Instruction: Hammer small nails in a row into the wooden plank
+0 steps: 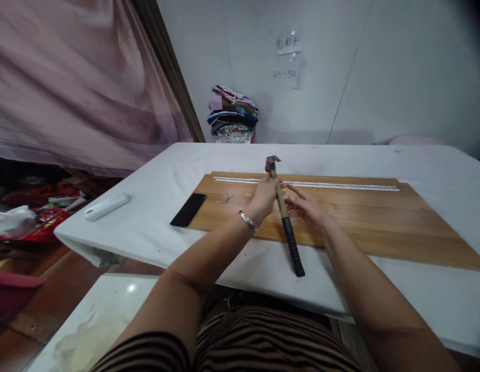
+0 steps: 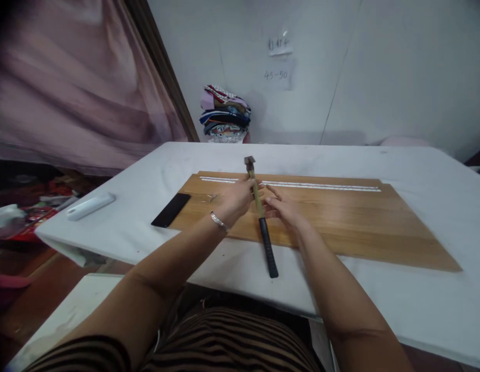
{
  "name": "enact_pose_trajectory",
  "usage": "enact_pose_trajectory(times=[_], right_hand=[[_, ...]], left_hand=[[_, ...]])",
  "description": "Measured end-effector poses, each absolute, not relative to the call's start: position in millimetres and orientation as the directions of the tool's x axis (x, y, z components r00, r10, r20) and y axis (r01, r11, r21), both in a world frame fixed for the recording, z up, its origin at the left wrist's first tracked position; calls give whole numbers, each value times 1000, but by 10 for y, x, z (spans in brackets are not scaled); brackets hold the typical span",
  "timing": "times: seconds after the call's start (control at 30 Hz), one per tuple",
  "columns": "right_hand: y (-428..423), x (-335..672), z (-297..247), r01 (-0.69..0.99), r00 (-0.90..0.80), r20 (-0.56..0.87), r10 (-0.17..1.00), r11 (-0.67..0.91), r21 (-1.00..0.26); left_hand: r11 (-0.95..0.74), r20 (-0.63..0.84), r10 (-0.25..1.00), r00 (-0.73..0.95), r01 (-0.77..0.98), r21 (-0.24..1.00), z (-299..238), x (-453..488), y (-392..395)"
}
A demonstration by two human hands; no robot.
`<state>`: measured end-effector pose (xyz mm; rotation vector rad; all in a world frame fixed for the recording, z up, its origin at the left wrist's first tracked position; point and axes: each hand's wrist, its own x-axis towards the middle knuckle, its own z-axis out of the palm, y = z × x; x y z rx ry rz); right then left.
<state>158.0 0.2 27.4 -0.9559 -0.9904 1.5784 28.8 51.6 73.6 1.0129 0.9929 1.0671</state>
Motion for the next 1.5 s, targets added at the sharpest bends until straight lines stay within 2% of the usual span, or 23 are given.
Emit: enact_pose_trajectory(times=[0.1,0.17,0.27,0.4,0.47,0.53,0.6,0.67,0.7,0.8,0.9,1.13,1.5], right_hand=[[-8,1575,297,-307,-115,-61,991,-94,-947],[-25,1591,331,-232,-84,-20,996,-39,-972],[-69,1627,387,-78,-78,-12,997,-19,-997],[-108,1620,362,-33,-83,-9,997,-12,-999],[-105,1588,313,-55,-91,-38,995,-43,-998],[-96,1557,277,-70,-118,-51,992,-59,-996],[-96,1538,278,-83,-128,-60,990,-71,-994],[-115,1529,316,-105,-107,-76,991,-87,-991],[-131,1524,341,-117,-93,-87,992,-98,-988],[-186,1499,410,-153,-120,-126,985,-144,-978],[-217,1464,422,-183,-183,-149,972,-183,-966],[-185,1416,345,-264,-378,-217,900,-329,-906],[-189,1287,180,-294,-370,-222,902,-340,-893]], left_hand=[[107,-41,971,237,-272,956,642,479,412],[72,-10,969,248,-242,968,588,581,335],[-6,35,973,227,-128,992,519,655,231],[-137,111,949,296,69,988,449,534,96],[-247,195,935,297,150,957,406,388,6],[-435,365,883,295,223,872,338,207,-102],[-553,459,825,328,306,775,234,16,-213],[-592,427,783,452,330,735,101,-157,-303],[-578,366,780,508,362,731,32,-229,-332],[-510,268,836,479,498,701,-144,-362,-343],[-507,279,852,442,567,649,-247,-375,-285],[-631,378,774,507,571,525,-324,-302,-238],[-628,355,773,526,552,548,-331,-320,-228]])
